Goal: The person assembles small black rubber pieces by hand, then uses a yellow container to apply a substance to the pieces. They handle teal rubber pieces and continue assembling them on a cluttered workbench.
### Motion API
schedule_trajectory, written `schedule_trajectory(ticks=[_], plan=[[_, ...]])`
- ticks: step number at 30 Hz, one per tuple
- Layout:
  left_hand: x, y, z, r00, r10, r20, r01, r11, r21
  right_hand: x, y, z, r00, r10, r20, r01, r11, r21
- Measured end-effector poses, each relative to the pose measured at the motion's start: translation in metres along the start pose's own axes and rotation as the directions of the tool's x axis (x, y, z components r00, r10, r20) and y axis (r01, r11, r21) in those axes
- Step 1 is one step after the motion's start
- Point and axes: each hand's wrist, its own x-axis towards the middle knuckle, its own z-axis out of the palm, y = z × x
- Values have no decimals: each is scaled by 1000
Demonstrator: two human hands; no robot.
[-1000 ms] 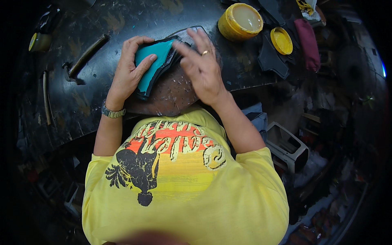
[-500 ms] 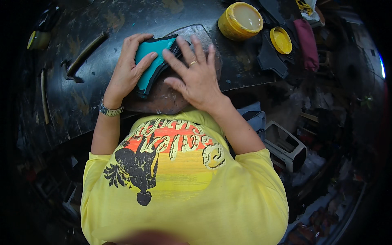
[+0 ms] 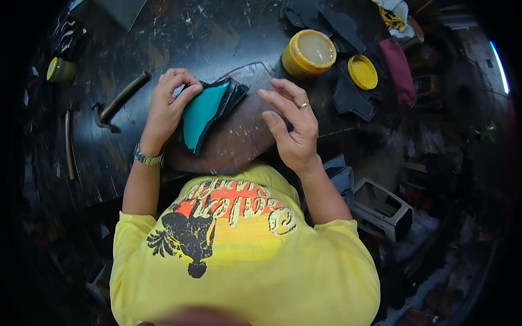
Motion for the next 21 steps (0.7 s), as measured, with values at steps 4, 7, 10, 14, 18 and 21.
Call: schedule_trajectory(ticks=[4, 7, 10, 14, 18, 21], plan=[[18, 5, -18, 994, -112, 12, 105, 888, -448, 6, 3, -19, 993, 55, -100, -46, 994, 96], [62, -1, -16, 990, -33, -136, -36, 880, -473, 19, 10, -39, 980, 82, -181, -84, 996, -9], [118, -16, 17, 991, -7, -131, -58, 873, -484, 47, 28, -59, 977, 63, -206, -99, 981, -168], [172, -39, 72, 973, -211, 96, 231, 863, -449, 79, 56, -76, 989, 22, -148, -94, 860, -501], [208, -58, 107, 982, -180, 64, 191, 928, -318, 88, 73, -82, 999, 5, -35, -28, 716, -697], [218, -63, 122, 993, -78, 93, 103, 946, -309, 89, 78, -82, 1000, -28, 2, 19, 634, -773]])
